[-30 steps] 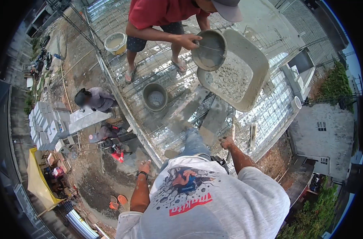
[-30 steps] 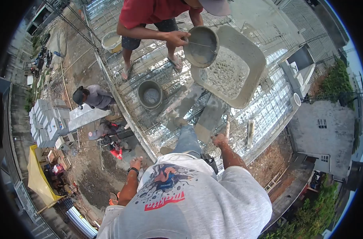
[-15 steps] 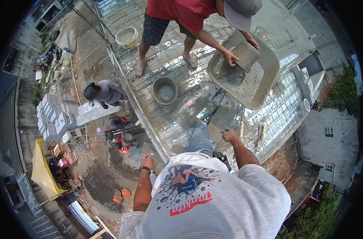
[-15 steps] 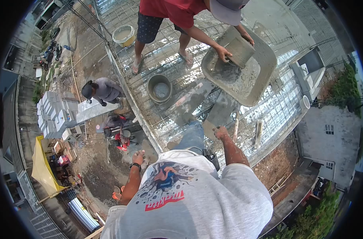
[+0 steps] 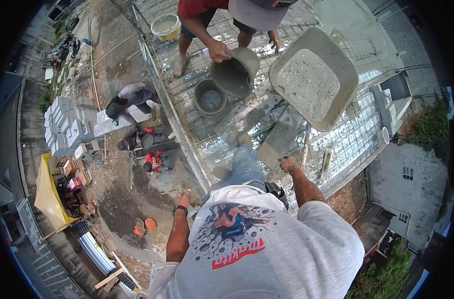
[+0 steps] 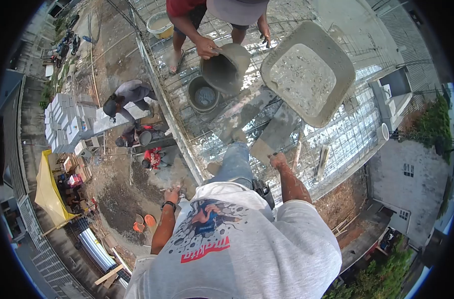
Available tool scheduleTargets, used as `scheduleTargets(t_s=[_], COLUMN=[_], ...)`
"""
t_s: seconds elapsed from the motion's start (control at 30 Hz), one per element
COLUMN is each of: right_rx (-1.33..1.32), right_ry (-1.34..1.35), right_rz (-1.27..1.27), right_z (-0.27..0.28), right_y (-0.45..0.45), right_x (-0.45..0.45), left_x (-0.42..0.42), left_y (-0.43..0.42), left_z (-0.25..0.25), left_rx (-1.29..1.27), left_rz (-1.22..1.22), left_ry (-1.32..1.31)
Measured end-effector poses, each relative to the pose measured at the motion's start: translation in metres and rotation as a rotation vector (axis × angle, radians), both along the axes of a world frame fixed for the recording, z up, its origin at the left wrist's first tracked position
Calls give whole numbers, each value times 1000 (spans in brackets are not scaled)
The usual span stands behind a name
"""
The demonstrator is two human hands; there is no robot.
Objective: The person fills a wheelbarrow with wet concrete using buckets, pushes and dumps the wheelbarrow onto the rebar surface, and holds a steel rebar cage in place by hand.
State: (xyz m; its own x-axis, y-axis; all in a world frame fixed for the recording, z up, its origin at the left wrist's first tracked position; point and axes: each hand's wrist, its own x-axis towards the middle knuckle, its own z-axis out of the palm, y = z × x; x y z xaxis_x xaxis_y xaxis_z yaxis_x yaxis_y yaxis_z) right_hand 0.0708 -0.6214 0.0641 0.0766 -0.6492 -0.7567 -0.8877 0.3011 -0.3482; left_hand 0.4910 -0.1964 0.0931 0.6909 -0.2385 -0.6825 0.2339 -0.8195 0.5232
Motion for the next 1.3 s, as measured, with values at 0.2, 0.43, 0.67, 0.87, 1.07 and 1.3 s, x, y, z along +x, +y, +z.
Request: scheduleTargets(t_s=[0.2, 0.43, 0.67, 0.87, 1.07, 1.3], right_rx=[-35, 1, 164, 127, 82, 177], right_ry=[-73, -146, -77, -236, -277, -258], right_rz=[-17, 59, 78, 43, 4, -141], right_z=[55, 42, 86, 80, 78, 46], right_y=[-8, -39, -76, -134, -159, -120], right_x=[54, 62, 101, 143, 151, 100], left_x=[-9, -21, -40, -39, -9, 30], left_y=[2, -41, -1, -40, -93, -139], left_z=[0, 61, -51, -18, -17, 20], left_rx=[-132, -33, -63, 176, -109, -170], left_rz=[75, 146, 248, 28, 134, 99], left_ry=[43, 29, -29, 7, 45, -58])
